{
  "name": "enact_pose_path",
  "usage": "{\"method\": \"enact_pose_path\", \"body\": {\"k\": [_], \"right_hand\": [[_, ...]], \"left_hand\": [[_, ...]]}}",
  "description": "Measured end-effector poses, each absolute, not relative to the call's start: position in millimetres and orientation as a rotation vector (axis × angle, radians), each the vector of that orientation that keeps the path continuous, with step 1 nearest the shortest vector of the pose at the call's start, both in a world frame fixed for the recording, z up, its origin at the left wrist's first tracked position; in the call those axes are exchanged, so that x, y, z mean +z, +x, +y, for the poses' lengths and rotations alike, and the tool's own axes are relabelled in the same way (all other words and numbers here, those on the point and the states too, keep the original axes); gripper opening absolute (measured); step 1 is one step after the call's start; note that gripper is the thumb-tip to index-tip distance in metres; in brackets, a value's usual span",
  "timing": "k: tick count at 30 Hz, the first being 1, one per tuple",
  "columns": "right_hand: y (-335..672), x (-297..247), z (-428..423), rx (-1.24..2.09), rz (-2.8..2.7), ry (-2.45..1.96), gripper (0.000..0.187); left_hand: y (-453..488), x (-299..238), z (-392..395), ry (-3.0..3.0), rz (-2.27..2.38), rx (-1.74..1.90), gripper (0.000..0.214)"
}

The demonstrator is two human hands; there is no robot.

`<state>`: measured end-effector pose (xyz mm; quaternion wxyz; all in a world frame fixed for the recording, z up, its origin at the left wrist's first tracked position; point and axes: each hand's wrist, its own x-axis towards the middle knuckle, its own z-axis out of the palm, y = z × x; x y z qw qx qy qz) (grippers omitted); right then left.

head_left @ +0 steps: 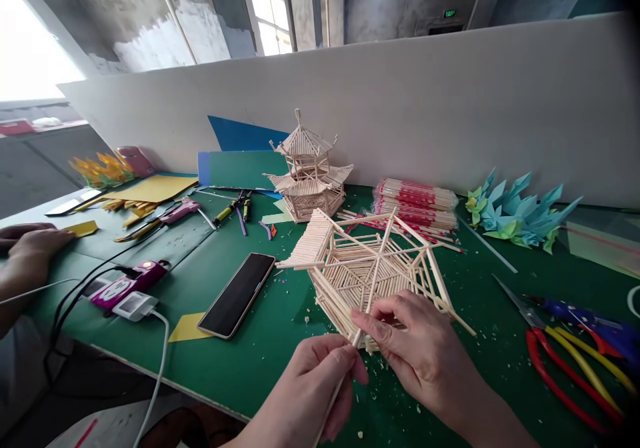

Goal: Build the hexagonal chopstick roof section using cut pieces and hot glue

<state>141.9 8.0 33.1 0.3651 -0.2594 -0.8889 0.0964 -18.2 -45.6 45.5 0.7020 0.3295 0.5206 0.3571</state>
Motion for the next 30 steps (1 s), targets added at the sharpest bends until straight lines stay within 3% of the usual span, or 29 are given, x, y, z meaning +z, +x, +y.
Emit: {"method": "enact_pose_path", "body": {"k": [13, 17, 25, 30], "right_hand": [[137, 33, 10, 0.16, -2.19, -0.653, 0.027], [136, 34, 10, 0.156, -2.175, -0.663, 0.028], [134, 34, 11, 0.127, -2.164, -0.626, 0.025], [134, 33, 11, 0.126, -2.161, -0.625, 0.024]], "left_hand": [[-19, 55, -52, 0.783, 1.371, 0.789, 0.035], [-27, 54, -50, 0.814, 1.462, 0.91, 0.041], [-83, 28, -26, 1.502, 1.941, 1.45, 0.018], [-93, 16, -17, 1.556, 2.067, 1.577, 0.027]]}}
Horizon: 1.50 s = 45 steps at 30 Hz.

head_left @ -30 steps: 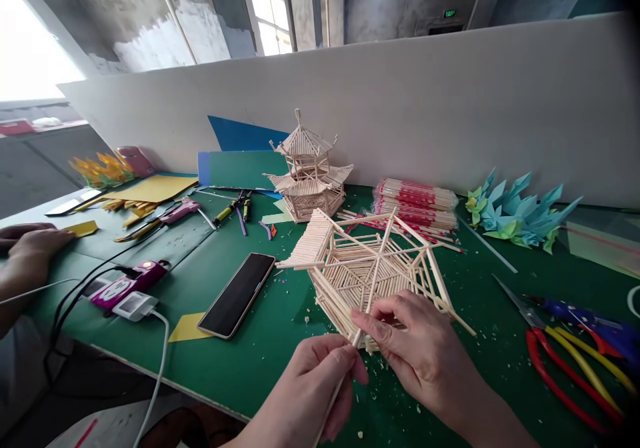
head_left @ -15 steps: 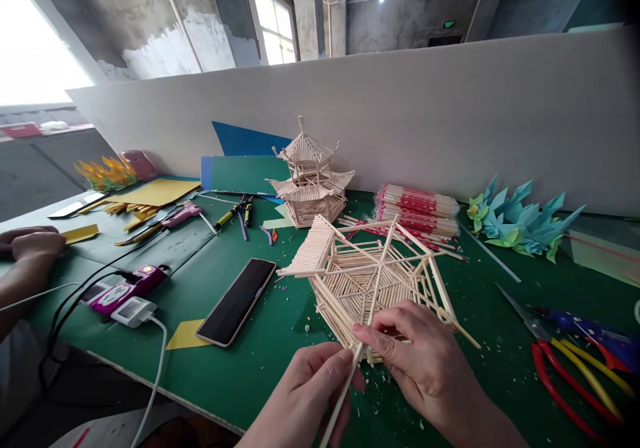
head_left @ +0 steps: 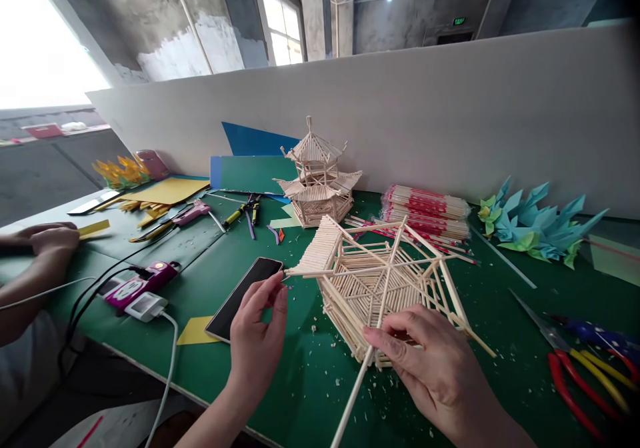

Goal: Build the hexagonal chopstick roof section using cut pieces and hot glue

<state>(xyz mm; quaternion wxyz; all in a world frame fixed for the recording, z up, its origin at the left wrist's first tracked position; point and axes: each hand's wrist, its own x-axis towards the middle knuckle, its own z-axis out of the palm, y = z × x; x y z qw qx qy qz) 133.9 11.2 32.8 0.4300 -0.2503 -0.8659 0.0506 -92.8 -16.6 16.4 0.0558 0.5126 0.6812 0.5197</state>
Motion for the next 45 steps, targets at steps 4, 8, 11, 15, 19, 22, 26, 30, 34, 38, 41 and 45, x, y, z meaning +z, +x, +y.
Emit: {"method": "enact_pose_path", "body": {"k": [4, 8, 11, 15, 19, 22, 26, 30, 34, 38, 41, 45], "right_hand": [[134.6, 31.0, 10.3, 0.124, -2.16, -0.645, 0.024], [135.2, 31.3, 10.1, 0.146, -2.174, -0.671, 0.025], [135.3, 32.7, 10.3, 0.151, -2.167, -0.664, 0.025], [135.2, 33.6, 10.1, 0.146, -2.163, -0.656, 0.027], [135.3, 31.3, 9.6, 0.172, -2.182, -0.673, 0.031], [136.0, 29.2, 9.2, 0.193, -2.188, -0.675, 0.031], [137.0, 29.6, 8.8, 0.201, -2.191, -0.678, 0.027], [136.8, 31.6, 9.0, 0.202, -2.193, -0.666, 0.026], [136.5, 30.9, 9.2, 0.196, -2.196, -0.669, 0.026], [136.9, 30.0, 8.8, 0.193, -2.206, -0.69, 0.027], [136.8, 31.0, 8.4, 0.189, -2.193, -0.695, 0.028], [136.9, 31.8, 8.4, 0.199, -2.206, -0.697, 0.031]], "left_hand": [[-86.0, 18.2, -18.9, 1.622, 2.097, 1.558, 0.028], [-83.3, 19.2, -22.2, 1.649, 2.088, 1.523, 0.027], [-83.8, 18.4, -23.1, 1.648, 2.058, 1.521, 0.029], [-83.0, 20.3, -23.9, 1.647, 2.065, 1.488, 0.032], [-82.6, 22.7, -23.9, 1.658, 2.029, 1.479, 0.038], [-83.9, 21.7, -24.2, 1.682, 1.995, 1.468, 0.042], [-85.1, 19.6, -25.3, 1.703, 1.986, 1.451, 0.047], [-85.3, 20.3, -25.1, 1.712, 1.992, 1.441, 0.047], [-85.5, 20.8, -25.1, 1.716, 2.001, 1.439, 0.045], [-85.7, 19.5, -24.8, 1.73, 2.002, 1.436, 0.045], [-85.6, 18.1, -23.7, 1.741, 2.002, 1.448, 0.045], [-85.3, 17.4, -24.2, 1.75, 2.006, 1.445, 0.045]]}}
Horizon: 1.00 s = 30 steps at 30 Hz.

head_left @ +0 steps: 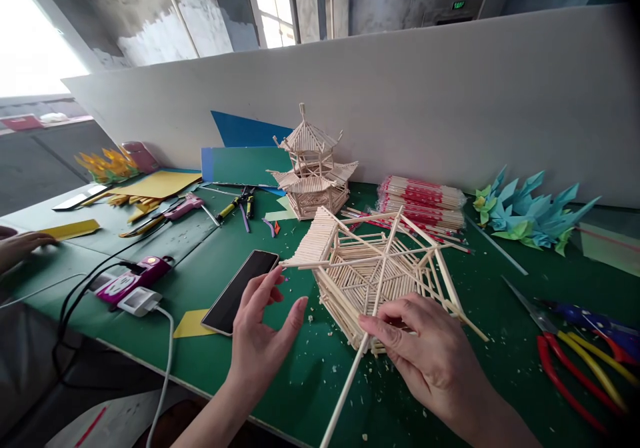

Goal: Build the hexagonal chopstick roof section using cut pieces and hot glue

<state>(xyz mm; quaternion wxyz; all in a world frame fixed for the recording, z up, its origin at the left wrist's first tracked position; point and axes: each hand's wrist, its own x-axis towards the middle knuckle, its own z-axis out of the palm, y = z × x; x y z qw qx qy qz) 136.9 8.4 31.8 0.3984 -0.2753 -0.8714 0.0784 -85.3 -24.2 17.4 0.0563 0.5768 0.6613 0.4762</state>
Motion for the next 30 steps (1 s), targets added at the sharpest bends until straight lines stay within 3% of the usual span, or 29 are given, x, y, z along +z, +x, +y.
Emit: {"method": "enact_pose_path", "body": {"k": [9, 18, 30], "right_hand": [[139.2, 30.0, 8.5, 0.207, -2.222, -0.69, 0.032], [138.2, 28.5, 8.0, 0.213, -2.235, -0.685, 0.034], [137.4, 27.1, 8.3, 0.203, -2.212, -0.685, 0.029]], "left_hand": [[-84.8, 18.9, -25.5, 1.767, 2.012, 1.429, 0.047], [-91.9, 16.2, -29.5, 1.886, 1.96, 1.352, 0.063], [-91.6, 15.7, -29.5, 1.864, 1.997, 1.323, 0.058]]}}
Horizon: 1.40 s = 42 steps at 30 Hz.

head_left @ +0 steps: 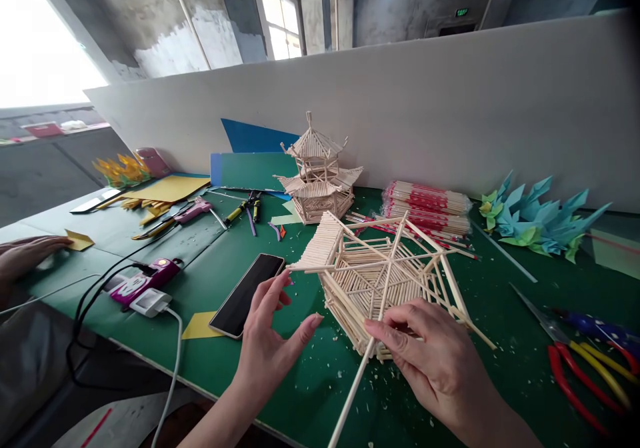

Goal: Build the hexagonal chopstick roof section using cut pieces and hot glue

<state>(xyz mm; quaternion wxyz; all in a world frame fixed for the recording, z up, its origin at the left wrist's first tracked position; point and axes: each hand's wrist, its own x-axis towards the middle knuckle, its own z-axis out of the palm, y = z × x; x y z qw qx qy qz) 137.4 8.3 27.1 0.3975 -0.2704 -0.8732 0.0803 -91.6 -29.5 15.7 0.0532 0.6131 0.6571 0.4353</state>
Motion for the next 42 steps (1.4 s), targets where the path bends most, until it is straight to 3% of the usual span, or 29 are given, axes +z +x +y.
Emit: {"method": "enact_pose_path", "body": {"k": [12, 21, 29, 33, 38, 42], "right_hand": [[138, 30, 9, 0.217, -2.214, -0.657, 0.026], [139, 29, 8, 0.252, -2.231, -0.691, 0.035], [140, 27, 8, 0.276, -2.256, -0.729, 0.03], [140, 28, 8, 0.273, -2.26, -0.723, 0.032], [141, 28, 7, 0.265, -2.253, -0.716, 0.035], [140, 26, 8, 0.241, -2.251, -0.715, 0.035]], "left_hand": [[-91, 16, -27, 1.925, 1.975, 1.362, 0.054], [-93, 16, -28, 1.943, 1.952, 1.374, 0.052], [-80, 26, -42, 1.888, 1.85, 1.456, 0.037], [-62, 45, -49, 1.688, 1.579, 1.179, 0.007], [-43, 60, -45, 1.131, 1.365, 0.781, 0.029], [-36, 61, -43, 0.812, 1.329, 0.78, 0.028]]}}
